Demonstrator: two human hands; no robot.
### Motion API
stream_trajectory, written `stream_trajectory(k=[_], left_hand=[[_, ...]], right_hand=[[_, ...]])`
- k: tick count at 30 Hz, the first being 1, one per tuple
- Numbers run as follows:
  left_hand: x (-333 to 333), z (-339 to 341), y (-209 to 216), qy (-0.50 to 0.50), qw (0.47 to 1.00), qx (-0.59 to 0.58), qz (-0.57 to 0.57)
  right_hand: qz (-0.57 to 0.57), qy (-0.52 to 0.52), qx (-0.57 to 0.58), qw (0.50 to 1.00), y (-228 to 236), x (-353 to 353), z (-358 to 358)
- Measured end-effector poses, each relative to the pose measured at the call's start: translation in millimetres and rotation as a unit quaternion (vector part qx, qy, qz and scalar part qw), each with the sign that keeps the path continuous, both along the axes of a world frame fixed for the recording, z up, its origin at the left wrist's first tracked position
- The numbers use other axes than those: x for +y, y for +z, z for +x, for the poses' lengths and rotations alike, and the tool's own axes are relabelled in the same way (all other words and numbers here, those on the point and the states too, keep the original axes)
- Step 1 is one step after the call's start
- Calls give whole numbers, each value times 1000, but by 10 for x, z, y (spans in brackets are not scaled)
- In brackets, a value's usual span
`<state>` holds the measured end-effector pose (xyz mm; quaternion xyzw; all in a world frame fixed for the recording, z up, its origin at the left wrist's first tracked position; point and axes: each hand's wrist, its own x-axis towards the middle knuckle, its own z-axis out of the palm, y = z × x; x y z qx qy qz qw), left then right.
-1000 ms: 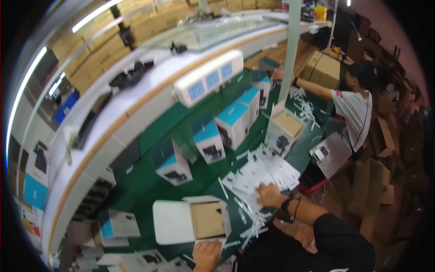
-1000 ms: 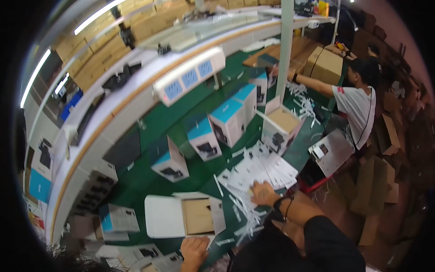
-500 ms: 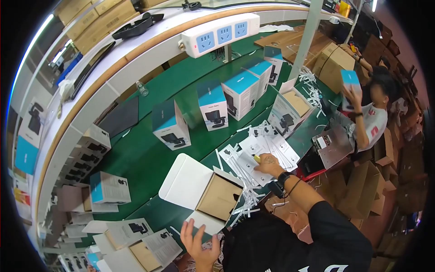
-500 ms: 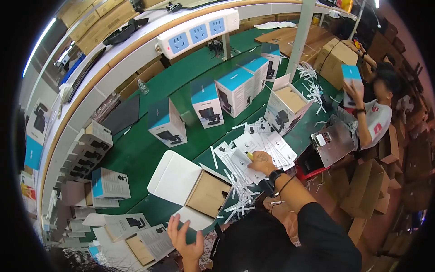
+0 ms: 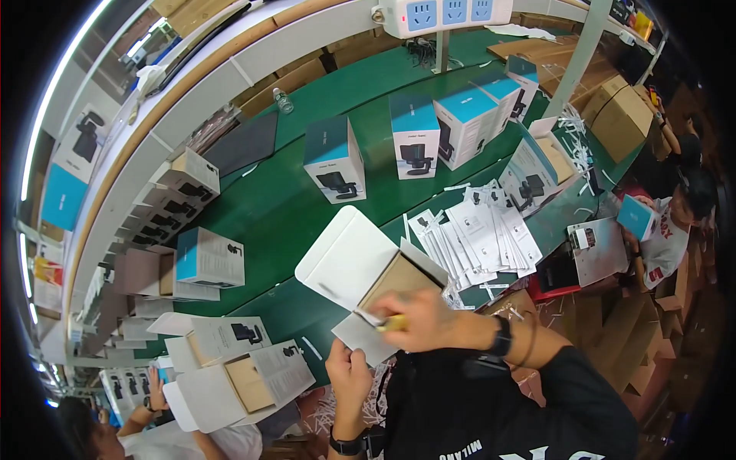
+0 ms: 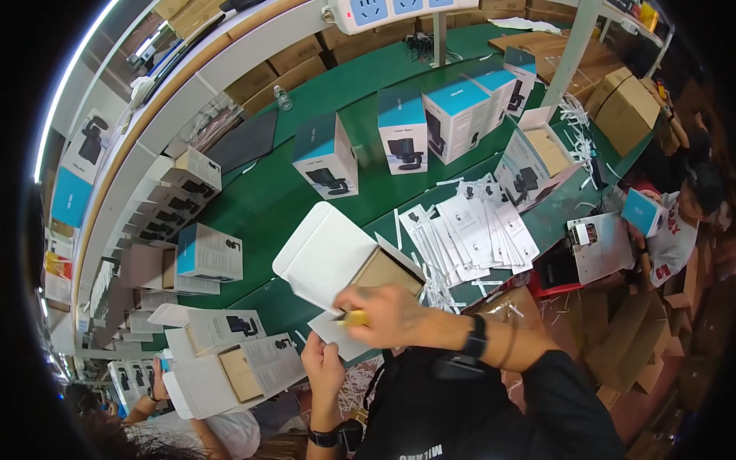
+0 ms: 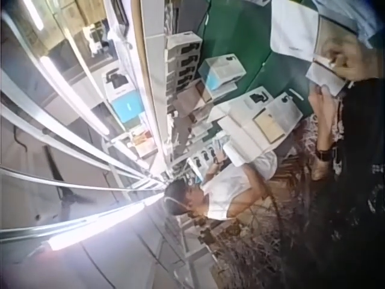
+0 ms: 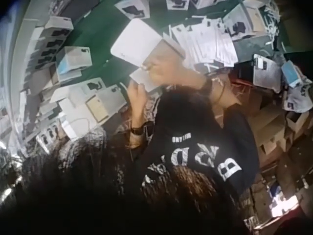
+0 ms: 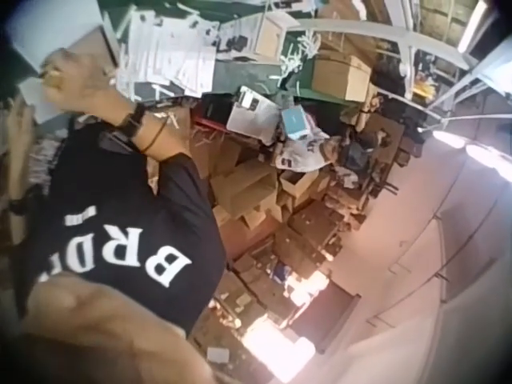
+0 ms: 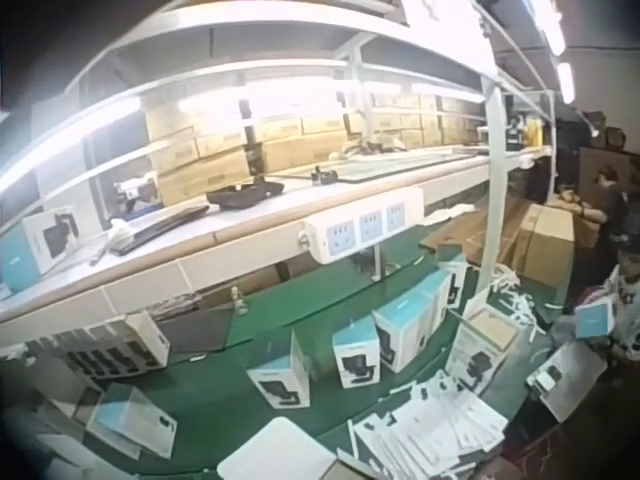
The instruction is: The worker is packaging electronic devices by placing them into inner and outer boxes and scanning barcodes at a manual assembly station.
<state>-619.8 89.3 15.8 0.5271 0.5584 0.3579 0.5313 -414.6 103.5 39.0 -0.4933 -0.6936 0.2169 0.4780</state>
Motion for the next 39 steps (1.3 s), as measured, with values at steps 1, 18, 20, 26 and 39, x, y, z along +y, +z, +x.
stream_trajectory(k=[1, 18, 20, 26, 39], left_hand=[[-7, -14, 5, 4, 1000, 3, 0], [198, -250, -3, -20, 937, 255, 239], [171, -221, -52, -2, 933, 221, 285], [195, -330, -14, 14, 948, 223, 226], [193, -410, -6, 13, 946, 225, 232]], right_hand=[[-1, -11, -8, 1000, -155, 75, -174], [-39, -59, -23, 997, 86, -172, -43], [-84, -29, -58, 994, 345, 133, -337], [112, -17, -137, 984, -187, 252, -492], [140, 6, -189, 972, -105, -95, -439]])
